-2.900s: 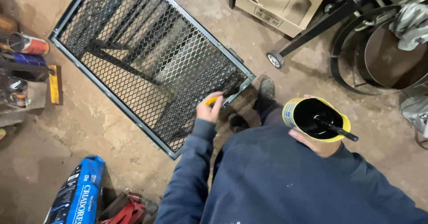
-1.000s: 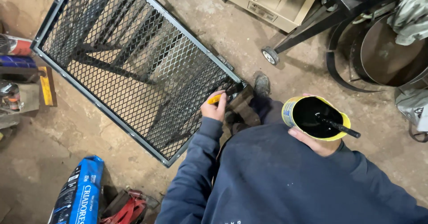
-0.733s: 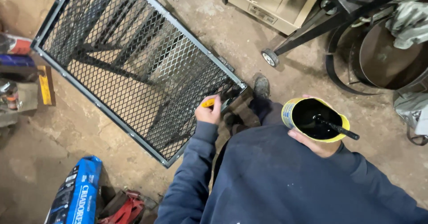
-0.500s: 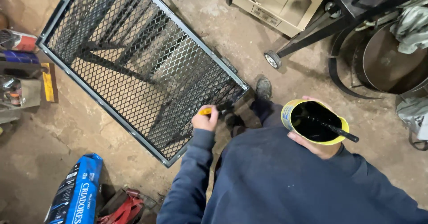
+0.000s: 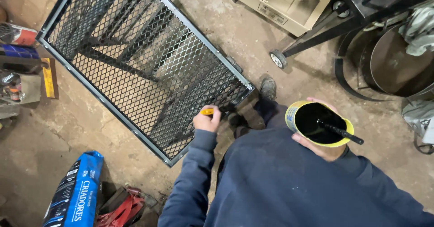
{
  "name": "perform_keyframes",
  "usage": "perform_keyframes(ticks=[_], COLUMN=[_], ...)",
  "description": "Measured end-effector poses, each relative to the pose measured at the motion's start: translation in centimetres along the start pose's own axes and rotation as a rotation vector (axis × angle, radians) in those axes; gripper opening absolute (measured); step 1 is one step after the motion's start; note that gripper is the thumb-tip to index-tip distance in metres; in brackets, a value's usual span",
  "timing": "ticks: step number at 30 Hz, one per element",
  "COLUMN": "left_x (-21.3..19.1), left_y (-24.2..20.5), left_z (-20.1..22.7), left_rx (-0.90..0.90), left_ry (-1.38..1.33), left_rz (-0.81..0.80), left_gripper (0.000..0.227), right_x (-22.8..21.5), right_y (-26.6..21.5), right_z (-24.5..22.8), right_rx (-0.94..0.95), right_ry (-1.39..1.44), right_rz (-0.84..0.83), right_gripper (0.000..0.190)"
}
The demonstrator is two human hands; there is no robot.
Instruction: The recorder is painting the edges and surfaces of several metal mesh panels with black paint using a brush.
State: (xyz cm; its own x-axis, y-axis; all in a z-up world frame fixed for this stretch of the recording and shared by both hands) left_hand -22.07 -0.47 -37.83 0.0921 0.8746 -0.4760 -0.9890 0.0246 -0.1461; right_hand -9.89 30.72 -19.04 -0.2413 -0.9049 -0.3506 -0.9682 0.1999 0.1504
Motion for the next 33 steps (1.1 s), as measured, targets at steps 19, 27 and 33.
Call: perform_keyframes(ticks=[19,27,33], left_x=[-16.2,-18.8,-16.4], left_y=[-3.5,-5.5,-5.8], left_z=[21.9,34.7,35.4], left_rx=[0.208,0.721,0.939], left_ry=[0.035,0.053,0.171], left_rz=[-0.119,-0.443,-0.551], left_gripper=[0.018,0.028,0.029], right_x=[4.5,7.5,8.1], right_y=[-0.2,-1.3,-2.0], right_z=[-0.2,-1.1,-2.0], right_rx=[0.1,-0.021,-0.062], right_ry=[0.332,0.253,0.177], right_rz=[-0.063,-0.084,-0.075], right_gripper=[0.096,0.093,0.09])
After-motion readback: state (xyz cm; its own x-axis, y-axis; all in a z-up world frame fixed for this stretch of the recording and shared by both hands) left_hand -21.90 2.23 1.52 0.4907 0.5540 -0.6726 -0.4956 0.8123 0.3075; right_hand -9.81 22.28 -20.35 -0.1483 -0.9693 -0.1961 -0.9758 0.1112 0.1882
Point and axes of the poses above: each hand's wrist, its own y-axis towards the middle knuckle, its own x-axis out of the palm, z = x × y, the point moved 1 cm from there along y, towards the middle knuckle, and after that the axes turned 3 degrees about -x, right-handed, at the moved point
